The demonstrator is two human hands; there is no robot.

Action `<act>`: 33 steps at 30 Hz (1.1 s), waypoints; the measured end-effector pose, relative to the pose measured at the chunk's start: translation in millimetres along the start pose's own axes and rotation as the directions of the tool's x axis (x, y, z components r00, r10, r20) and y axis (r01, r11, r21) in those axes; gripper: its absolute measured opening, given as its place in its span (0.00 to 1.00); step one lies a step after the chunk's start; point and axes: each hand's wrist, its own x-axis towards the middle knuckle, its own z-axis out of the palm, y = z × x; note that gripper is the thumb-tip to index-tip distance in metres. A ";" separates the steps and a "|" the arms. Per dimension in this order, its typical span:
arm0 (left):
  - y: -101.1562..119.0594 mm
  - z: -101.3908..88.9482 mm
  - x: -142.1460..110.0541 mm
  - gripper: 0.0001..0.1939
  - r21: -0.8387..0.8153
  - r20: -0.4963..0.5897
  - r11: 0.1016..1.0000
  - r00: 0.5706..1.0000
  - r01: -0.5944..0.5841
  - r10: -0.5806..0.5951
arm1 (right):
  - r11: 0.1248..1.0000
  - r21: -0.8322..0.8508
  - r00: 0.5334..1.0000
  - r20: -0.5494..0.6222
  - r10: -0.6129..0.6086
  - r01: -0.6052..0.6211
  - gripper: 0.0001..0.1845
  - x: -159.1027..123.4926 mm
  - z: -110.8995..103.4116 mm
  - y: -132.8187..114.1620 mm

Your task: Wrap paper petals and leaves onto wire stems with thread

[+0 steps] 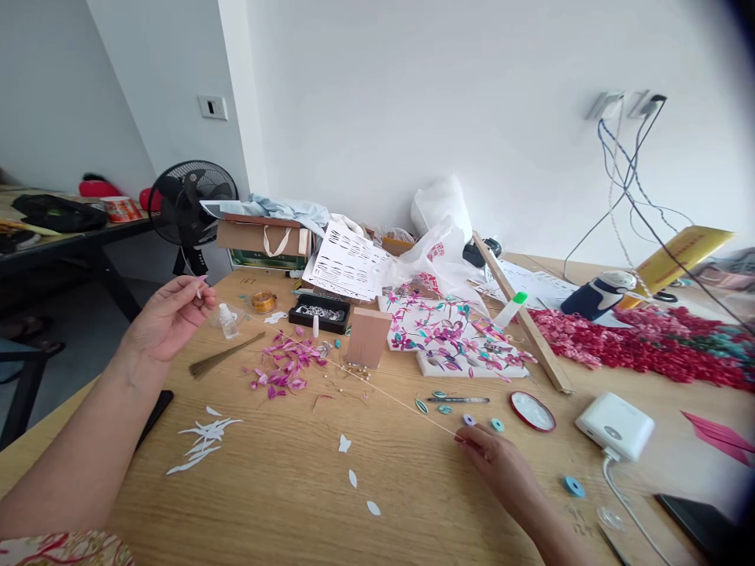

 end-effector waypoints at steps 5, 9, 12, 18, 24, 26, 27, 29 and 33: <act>3.5 -0.2 1.0 0.05 0.008 -0.023 1.000 0.999 -0.025 0.025 | 1.000 -0.012 1.000 -0.017 0.008 -0.008 0.11 -0.1 0.4 2.1; 7.9 -5.1 3.2 0.06 0.013 -0.028 0.999 0.998 -0.050 0.051 | 1.000 -0.007 0.999 -0.039 -0.018 0.018 0.15 -3.6 -2.7 0.8; 10.5 -8.8 4.1 0.07 0.006 -0.040 0.999 0.998 -0.053 0.053 | 1.000 0.007 0.999 -0.026 -0.019 0.019 0.17 -5.7 -4.8 -0.7; 14.1 -12.2 5.2 0.07 0.019 -0.067 0.998 0.996 -0.057 0.058 | 0.986 0.165 0.999 -0.038 0.034 -0.027 0.11 -5.3 -3.9 2.6; 13.1 -9.0 4.8 0.06 0.025 -0.064 0.999 0.997 -0.041 0.042 | 0.933 0.357 0.998 0.049 0.035 -0.050 0.09 -2.3 3.2 2.8; 12.9 -7.7 4.7 0.06 0.018 -0.062 0.999 0.997 -0.040 0.041 | 0.917 0.394 0.998 0.060 0.031 -0.053 0.11 -2.8 3.5 0.0; 13.1 -7.2 4.6 0.06 0.018 -0.062 0.999 0.997 -0.044 0.045 | 0.911 0.408 0.997 0.066 0.035 -0.059 0.11 -3.4 3.0 -1.5; 14.1 -6.8 4.6 0.06 0.021 -0.063 0.999 0.997 -0.050 0.052 | 0.910 0.406 0.996 0.075 0.054 -0.081 0.12 -4.9 1.0 -4.0; 16.9 -8.3 4.9 0.07 0.022 -0.074 0.998 0.996 -0.055 0.056 | 0.952 0.299 0.997 0.056 0.048 -0.063 0.14 -7.3 -4.1 -4.4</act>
